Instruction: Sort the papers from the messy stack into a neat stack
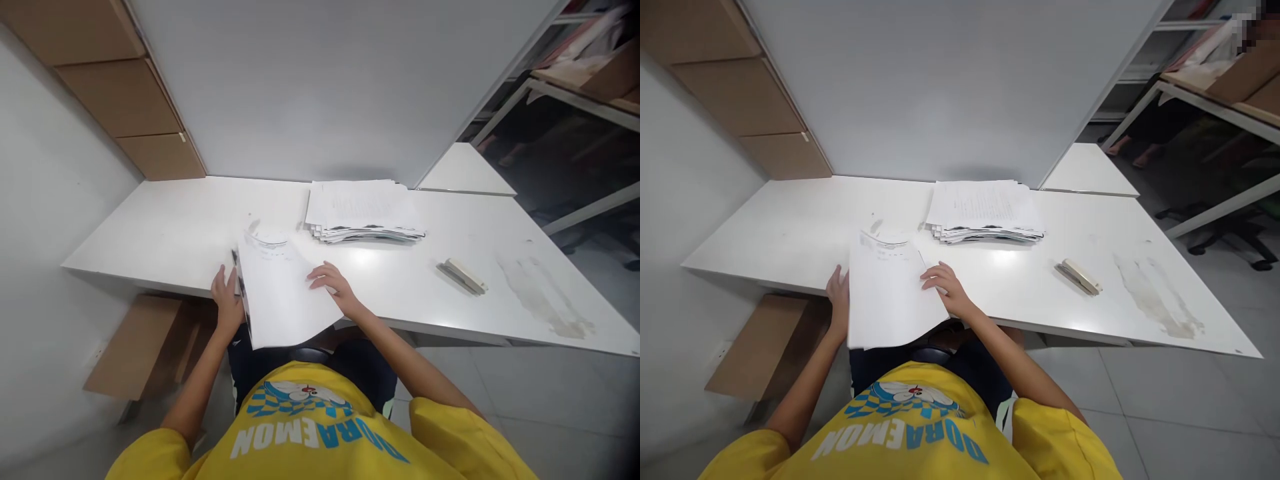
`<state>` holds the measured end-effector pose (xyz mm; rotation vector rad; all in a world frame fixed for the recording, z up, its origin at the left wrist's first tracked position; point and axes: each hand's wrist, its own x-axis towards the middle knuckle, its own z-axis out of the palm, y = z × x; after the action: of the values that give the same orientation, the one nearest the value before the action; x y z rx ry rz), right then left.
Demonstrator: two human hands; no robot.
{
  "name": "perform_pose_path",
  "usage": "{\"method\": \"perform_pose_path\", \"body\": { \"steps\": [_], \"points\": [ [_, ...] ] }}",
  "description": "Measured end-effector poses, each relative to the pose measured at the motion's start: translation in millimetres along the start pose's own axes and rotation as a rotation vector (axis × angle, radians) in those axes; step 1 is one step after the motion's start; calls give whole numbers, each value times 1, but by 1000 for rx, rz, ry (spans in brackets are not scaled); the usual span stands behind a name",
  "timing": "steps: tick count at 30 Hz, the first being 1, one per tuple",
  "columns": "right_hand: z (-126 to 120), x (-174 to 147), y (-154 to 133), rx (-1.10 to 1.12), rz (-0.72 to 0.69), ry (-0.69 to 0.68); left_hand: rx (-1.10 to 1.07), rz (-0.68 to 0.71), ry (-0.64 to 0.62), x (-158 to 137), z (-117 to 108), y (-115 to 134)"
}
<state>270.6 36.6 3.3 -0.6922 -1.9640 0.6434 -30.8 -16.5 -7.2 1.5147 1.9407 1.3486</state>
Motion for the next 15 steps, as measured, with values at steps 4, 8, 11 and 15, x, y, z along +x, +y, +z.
{"method": "perform_pose_path", "body": {
  "steps": [4,8,11,15],
  "points": [
    [10,-5,13,54,86,-135,-269,-456,166,-35,2,5],
    [11,-6,15,0,48,-212,-865,-803,-52,-66,5,7],
    [12,-7,14,-68,20,-264,-1029,-869,-82,-71,1,12],
    [5,-7,16,-213,8,-305,-985,-856,-173,-58,-1,21]
  ]
}}
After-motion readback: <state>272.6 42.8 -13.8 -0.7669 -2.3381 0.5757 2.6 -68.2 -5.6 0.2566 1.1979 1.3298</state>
